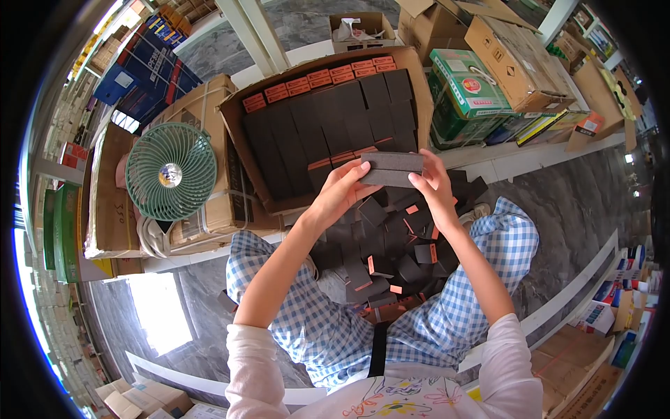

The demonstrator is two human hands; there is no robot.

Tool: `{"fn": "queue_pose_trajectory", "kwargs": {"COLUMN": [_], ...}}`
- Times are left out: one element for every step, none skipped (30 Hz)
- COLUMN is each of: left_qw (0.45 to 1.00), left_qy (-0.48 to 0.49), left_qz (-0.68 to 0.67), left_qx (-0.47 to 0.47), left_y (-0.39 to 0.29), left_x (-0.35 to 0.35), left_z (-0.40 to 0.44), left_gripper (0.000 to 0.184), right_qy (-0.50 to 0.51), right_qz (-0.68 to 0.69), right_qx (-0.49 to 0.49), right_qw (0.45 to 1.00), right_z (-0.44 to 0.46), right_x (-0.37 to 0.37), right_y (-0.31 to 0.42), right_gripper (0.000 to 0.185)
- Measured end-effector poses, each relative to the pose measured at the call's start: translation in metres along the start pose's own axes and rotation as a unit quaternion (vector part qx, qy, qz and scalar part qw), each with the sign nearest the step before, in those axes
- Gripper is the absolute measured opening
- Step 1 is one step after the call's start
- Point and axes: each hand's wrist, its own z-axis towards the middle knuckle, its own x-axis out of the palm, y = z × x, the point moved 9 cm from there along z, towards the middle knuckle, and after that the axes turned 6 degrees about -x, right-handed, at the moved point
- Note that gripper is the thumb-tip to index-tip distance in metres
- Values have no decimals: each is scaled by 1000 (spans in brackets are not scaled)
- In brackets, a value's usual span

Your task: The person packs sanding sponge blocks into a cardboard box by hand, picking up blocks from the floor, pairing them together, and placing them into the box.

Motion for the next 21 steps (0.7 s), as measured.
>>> {"fn": "queue_pose_trajectory", "kwargs": {"left_qw": [1000, 1000, 999, 999, 1000, 1000, 1000, 1000, 1000, 1000, 1000, 1000, 1000, 999, 997, 997, 993, 987, 987, 987, 986], "left_qy": [0, -2, -4, -5, -7, -10, -10, -10, -11, -11, -13, -15, -15, -10, -5, -5, 9, 24, 28, 30, 26], "left_qz": [0, 16, 31, 31, 18, 4, 4, -5, -14, -14, -2, 11, 10, -31, -73, -73, -114, -155, -151, -151, -156], "left_qx": [0, -2, -4, -5, 0, 5, 5, 5, 5, 4, 7, 10, 10, -1, -12, -12, -25, -39, -39, -41, -48], "left_y": [0, 1, 1, 1, 1, 0, 0, 0, 0, 0, 0, 0, 0, 1, 3, 2, 2, 4, 3, 4, 6], "left_x": [-1, -2, -2, -2, -2, -3, -2, -2, -2, -2, -3, -4, -4, -5, -5, -6, -5, -2, -1, -1, -2], "left_z": [0, -1, -1, -1, -2, -2, -2, -2, -3, -3, -3, -4, -4, -3, -2, -2, -2, -3, -2, -2, -1], "left_gripper": [54, 55, 56, 56, 55, 54, 54, 54, 53, 53, 55, 57, 57, 60, 62, 62, 63, 65, 66, 66, 64], "right_qy": [1, 2, 2, -2, -6, -6, 0, 6, 6, 16, 26, 26, 42, 59, 59, 73, 86, 85, 88, 91, 88], "right_qz": [15, 30, 30, 27, 25, 25, 32, 39, 39, 17, -5, -5, 19, 43, 43, 69, 95, 95, 91, 87, 86], "right_qx": [42, 84, 84, 82, 80, 80, 77, 75, 75, 62, 49, 49, 32, 15, 16, 4, -9, -9, -8, -6, -7], "right_qw": [999, 996, 996, 996, 996, 996, 996, 996, 996, 998, 998, 998, 998, 997, 997, 995, 992, 992, 992, 992, 992], "right_z": [-1, -2, -2, -2, -2, -2, -1, -1, -2, -2, -2, -3, -4, -5, -6, -6, -7, -7, -7, -8, -7], "right_x": [1, 2, 2, 2, 1, 1, 1, 2, 2, 3, 5, 6, 10, 14, 14, 17, 19, 20, 21, 21, 19], "right_y": [-4, -9, -9, -8, -8, -8, -9, -9, -9, -7, -5, -5, -1, 2, 0, 0, 2, 2, 3, 4, 3], "right_gripper": [73, 69, 69, 67, 65, 65, 67, 69, 69, 70, 72, 72, 72, 73, 73, 73, 73, 73, 73, 73, 73]}}
